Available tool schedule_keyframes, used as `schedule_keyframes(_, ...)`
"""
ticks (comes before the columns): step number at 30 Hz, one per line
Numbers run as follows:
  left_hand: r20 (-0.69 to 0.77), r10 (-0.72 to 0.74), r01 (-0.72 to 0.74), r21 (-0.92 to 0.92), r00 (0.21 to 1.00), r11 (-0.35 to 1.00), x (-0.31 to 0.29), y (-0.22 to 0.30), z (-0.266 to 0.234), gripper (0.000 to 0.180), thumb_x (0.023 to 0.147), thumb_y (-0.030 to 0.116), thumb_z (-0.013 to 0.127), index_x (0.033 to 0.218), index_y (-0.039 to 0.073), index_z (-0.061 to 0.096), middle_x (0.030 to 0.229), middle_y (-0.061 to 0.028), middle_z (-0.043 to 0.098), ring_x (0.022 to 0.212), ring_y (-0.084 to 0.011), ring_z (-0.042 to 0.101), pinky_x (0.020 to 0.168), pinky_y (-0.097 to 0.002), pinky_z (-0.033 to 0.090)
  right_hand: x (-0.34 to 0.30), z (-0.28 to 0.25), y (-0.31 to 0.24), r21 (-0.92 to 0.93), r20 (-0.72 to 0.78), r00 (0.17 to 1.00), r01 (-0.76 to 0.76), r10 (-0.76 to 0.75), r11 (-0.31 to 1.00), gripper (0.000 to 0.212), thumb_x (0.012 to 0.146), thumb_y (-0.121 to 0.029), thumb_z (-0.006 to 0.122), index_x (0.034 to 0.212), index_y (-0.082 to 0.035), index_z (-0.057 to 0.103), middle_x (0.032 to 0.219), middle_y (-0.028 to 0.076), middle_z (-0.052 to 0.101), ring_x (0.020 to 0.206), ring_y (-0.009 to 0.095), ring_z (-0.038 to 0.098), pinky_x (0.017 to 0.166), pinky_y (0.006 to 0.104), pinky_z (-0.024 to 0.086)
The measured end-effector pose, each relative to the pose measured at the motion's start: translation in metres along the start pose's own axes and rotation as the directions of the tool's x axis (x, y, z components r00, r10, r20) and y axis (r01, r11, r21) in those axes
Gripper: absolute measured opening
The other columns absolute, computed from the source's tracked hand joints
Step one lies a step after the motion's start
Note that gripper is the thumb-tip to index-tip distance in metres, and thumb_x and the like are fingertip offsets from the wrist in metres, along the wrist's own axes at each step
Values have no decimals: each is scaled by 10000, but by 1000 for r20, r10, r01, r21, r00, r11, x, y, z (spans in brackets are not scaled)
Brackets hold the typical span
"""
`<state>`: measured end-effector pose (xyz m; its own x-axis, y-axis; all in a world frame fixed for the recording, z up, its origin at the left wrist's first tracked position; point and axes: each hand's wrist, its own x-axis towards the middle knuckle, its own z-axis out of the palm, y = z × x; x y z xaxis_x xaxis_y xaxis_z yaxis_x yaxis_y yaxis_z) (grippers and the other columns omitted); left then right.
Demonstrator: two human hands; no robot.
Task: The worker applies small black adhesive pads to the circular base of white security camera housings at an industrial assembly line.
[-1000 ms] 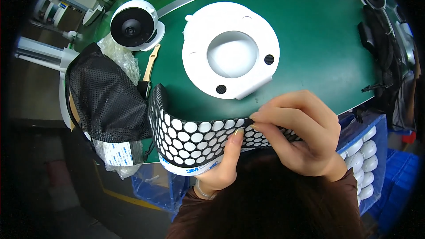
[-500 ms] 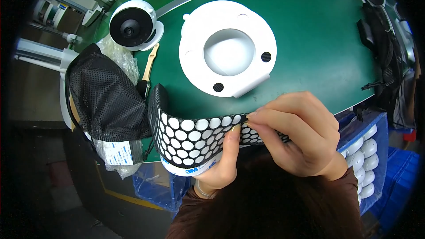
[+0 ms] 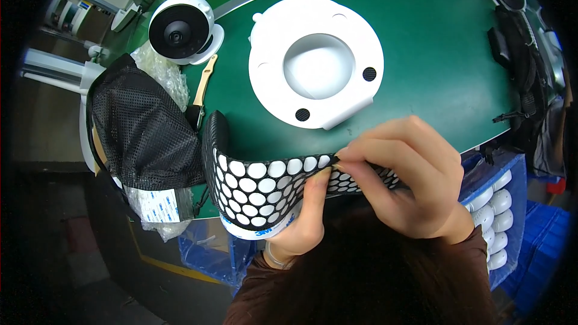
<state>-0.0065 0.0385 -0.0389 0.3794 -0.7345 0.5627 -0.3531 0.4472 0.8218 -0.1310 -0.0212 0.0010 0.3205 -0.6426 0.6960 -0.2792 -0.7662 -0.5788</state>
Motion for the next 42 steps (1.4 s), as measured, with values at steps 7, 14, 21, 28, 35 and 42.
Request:
schedule_keyframes(7, 6, -50, 50, 48, 999, 998, 3, 8, 0, 612, 669, -117, 570, 1208, -41, 291, 992, -152, 518, 829, -173, 547, 748, -274, 450, 3, -5, -6, -238, 41, 984, 176, -171, 955, 181, 575, 8, 659, 730, -40, 578, 668, 65, 566, 609, 219, 553, 529, 288, 464)
schedule_keyframes(14, -116, -63, 62, -10, 991, 998, 29, 6, 9, 449, 680, -48, 568, 1096, -81, 403, 969, -148, 546, 858, -175, 529, 753, -249, 419, 60, -32, 12, -316, 70, 997, 4, 19, 949, 109, 768, -46, 564, 826, 47, 572, 830, 143, 613, 841, 204, 594, 740, 278, 465)
schedule_keyframes(21, -36, -53, 53, -13, 998, 999, 27, -1, -3, 406, 671, -73, 602, 1049, -66, 454, 965, -145, 560, 781, -153, 558, 707, -242, 448, 84, -21, 8, -104, 193, 956, -206, 223, 973, 118, 762, -86, 577, 782, 30, 587, 716, 69, 608, 694, 119, 596, 665, 209, 459)
schedule_keyframes(28, -7, -37, 37, -29, 999, 999, 29, -3, -5, 424, 687, -58, 605, 1073, -57, 429, 981, -161, 557, 789, -167, 568, 709, -258, 464, 83, -17, 16, -263, 158, 969, -146, 192, 954, 93, 752, -64, 580, 781, 25, 586, 706, 57, 603, 669, 102, 591, 646, 199, 457)
schedule_keyframes(35, -1, 27, -27, -73, 1000, 997, 28, -9, -2, 431, 684, -80, 596, 1076, -57, 418, 1001, -175, 545, 803, -171, 566, 709, -256, 467, 89, -21, -5, -207, 224, 958, -132, 178, 970, 67, 756, -61, 582, 750, 6, 575, 710, 54, 607, 660, 105, 592, 639, 201, 465)
schedule_keyframes(42, -53, -32, 31, -19, 998, 999, 17, -7, -15, 543, 693, -97, 537, 1182, -47, 307, 970, -157, 534, 844, -194, 560, 758, -261, 442, 70, -15, 13, -311, -109, 952, 240, -286, 920, 213, 739, 3, 592, 944, 8, 537, 816, 126, 607, 704, 174, 614, 615, 223, 485)
